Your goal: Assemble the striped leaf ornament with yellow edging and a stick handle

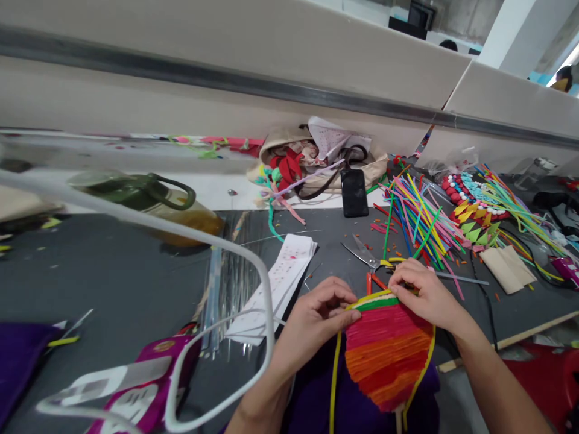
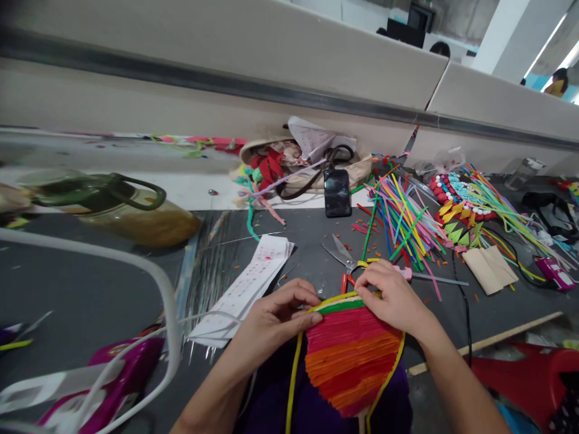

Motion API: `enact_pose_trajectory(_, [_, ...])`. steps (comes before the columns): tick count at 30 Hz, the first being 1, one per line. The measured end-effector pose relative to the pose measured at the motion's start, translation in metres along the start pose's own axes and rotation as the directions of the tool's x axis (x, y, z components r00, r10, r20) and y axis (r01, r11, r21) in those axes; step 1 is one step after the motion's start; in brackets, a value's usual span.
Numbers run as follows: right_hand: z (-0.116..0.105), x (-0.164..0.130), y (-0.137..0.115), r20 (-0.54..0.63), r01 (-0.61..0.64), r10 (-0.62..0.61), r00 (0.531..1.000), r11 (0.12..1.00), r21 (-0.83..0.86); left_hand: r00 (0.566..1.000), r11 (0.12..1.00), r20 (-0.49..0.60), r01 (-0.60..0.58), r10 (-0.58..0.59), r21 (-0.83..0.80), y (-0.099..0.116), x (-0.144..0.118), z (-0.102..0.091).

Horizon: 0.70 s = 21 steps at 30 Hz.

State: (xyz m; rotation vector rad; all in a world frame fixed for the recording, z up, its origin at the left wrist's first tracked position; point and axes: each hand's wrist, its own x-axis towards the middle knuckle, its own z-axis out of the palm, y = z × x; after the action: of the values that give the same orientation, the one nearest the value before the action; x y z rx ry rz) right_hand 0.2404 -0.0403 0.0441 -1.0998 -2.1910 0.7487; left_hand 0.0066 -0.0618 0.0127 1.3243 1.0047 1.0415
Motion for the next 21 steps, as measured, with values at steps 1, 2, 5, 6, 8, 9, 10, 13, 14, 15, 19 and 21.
enact_pose_trajectory(1, [0.000,0.000,-0.001,0.005,0.004,-0.004,1.000,1.000,-0.008,1.000,1.000,-0.003,-0.002,0.002,0.001,0.000,0.000,0.000])
enact_pose_trajectory(2, [0.000,0.000,-0.001,0.009,0.010,-0.010,1.000,1.000,-0.015,1.000,1.000,-0.004,-0.003,0.003,0.002,0.000,0.000,0.000])
enact_pose_trajectory(5, [-0.001,-0.001,-0.002,0.019,0.035,-0.035,0.999,0.999,-0.029,1.000,1.000,-0.005,0.003,-0.003,0.005,0.000,0.000,0.000])
enact_pose_trajectory(6, [-0.001,-0.002,-0.001,0.021,0.045,-0.044,0.999,0.999,-0.031,1.000,1.000,-0.004,0.006,-0.006,0.007,0.000,0.000,0.000])
enact_pose_trajectory(8, [-0.001,-0.003,0.000,0.017,0.062,-0.061,0.998,0.998,-0.032,1.000,1.000,-0.005,0.011,-0.011,0.007,0.000,0.000,0.000])
enact_pose_trajectory(9, [-0.002,-0.004,0.000,0.005,0.068,-0.068,0.998,0.997,-0.030,1.000,1.000,-0.006,0.012,-0.012,0.006,0.000,0.000,0.001])
enact_pose_trajectory(10, [-0.002,-0.005,0.001,-0.013,0.073,-0.074,0.997,0.997,-0.025,1.000,1.000,-0.006,0.013,-0.013,0.005,0.000,0.000,0.001])
enact_pose_trajectory(13, [-0.003,-0.009,0.002,-0.056,0.094,-0.094,0.994,0.996,-0.005,1.000,1.000,-0.006,0.014,-0.014,0.005,0.000,0.000,0.001])
enact_pose_trajectory(14, [-0.004,-0.009,0.002,-0.058,0.101,-0.101,0.993,0.995,-0.001,1.000,1.000,-0.006,0.015,-0.015,0.006,-0.001,0.000,0.001])
enact_pose_trajectory(15, [-0.004,-0.010,0.002,-0.054,0.109,-0.109,0.993,0.994,-0.001,1.000,1.000,-0.006,0.016,-0.016,0.008,-0.001,0.000,0.001])
enact_pose_trajectory(19, [-0.003,-0.012,0.001,-0.020,0.124,-0.124,0.992,0.992,-0.020,1.000,1.000,-0.010,0.017,-0.017,0.023,-0.001,0.000,0.000])
enact_pose_trajectory(21, [-0.002,-0.012,0.001,-0.016,0.121,-0.122,0.992,0.992,-0.027,1.000,0.999,-0.012,0.017,-0.016,0.032,0.001,0.000,0.000])
